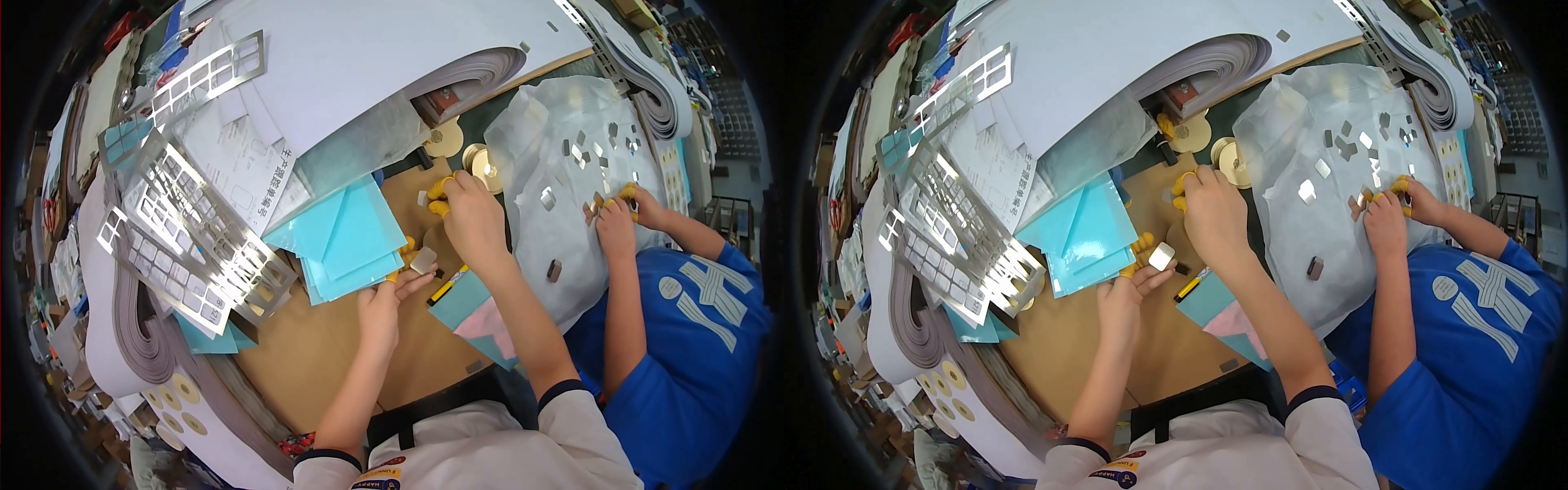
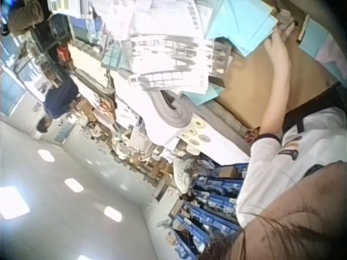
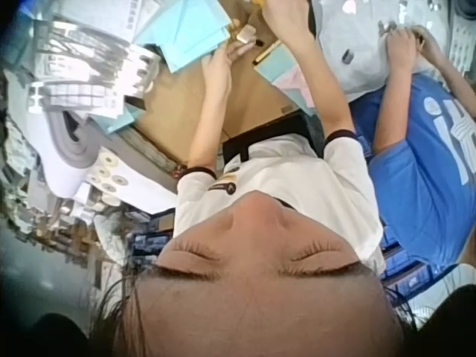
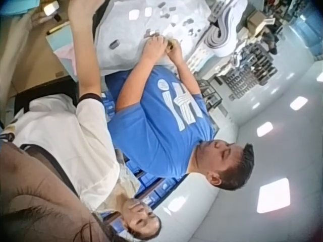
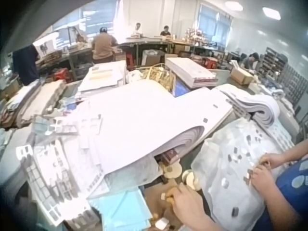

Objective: The person assembles small metal components onto a metallic strip by hand, while wearing protective finger cots.

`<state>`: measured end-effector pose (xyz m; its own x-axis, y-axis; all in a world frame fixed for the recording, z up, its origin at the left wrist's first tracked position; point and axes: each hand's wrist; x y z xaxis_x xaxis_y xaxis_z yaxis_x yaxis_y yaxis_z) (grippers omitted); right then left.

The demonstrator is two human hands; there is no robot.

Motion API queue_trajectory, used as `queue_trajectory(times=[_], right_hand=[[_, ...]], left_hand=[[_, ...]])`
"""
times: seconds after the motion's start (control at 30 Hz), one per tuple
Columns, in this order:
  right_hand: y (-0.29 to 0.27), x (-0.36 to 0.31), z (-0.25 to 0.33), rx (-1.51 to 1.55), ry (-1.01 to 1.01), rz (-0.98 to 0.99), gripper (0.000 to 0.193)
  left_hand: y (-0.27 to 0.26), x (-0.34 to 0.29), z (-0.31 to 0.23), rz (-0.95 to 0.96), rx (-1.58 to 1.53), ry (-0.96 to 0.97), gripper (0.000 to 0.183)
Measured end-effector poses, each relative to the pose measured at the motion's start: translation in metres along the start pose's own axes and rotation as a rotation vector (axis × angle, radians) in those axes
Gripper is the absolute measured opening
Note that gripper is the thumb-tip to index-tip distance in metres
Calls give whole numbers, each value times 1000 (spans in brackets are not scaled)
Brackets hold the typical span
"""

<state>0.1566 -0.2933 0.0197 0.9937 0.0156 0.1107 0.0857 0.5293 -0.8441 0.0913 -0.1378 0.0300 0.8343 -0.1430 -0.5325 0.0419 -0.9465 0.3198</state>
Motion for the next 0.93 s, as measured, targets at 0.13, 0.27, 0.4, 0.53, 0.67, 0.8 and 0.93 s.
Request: queue_trajectory(times=[0.13, 0.27, 0.4, 0.53, 0.67, 0.8, 0.93], right_hand=[[-1, -5, 3, 80, -20, -40, 14], [5, -6, -2, 189, -52, -9, 20], [1, -2, 5, 292, 27, 9, 27], [-5, 0, 14, 224, 39, 15, 28], [-1, 1, 4, 288, 39, 84, 33], [-7, 5, 5, 408, 76, 126, 37], [-10, 5, 4, 374, 101, 189, 35]], left_hand=[[-4, -11, 2, -29, -66, -69, 37], [-12, -14, 10, 97, -333, -146, 32], [-22, -12, 33, 509, -1004, -205, 36], [-17, -15, 40, 651, -1189, -190, 41], [-9, -23, 21, 426, -1027, -257, 48], [-6, -27, 12, 427, -973, -255, 53], [-9, -28, 8, 541, -946, -241, 59]])
Point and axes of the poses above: each hand's wrist, its own x-axis towards the middle knuckle, its own y-axis out of the palm, z = x × y, and after that the axes turned 13 degrees about x, right-handed
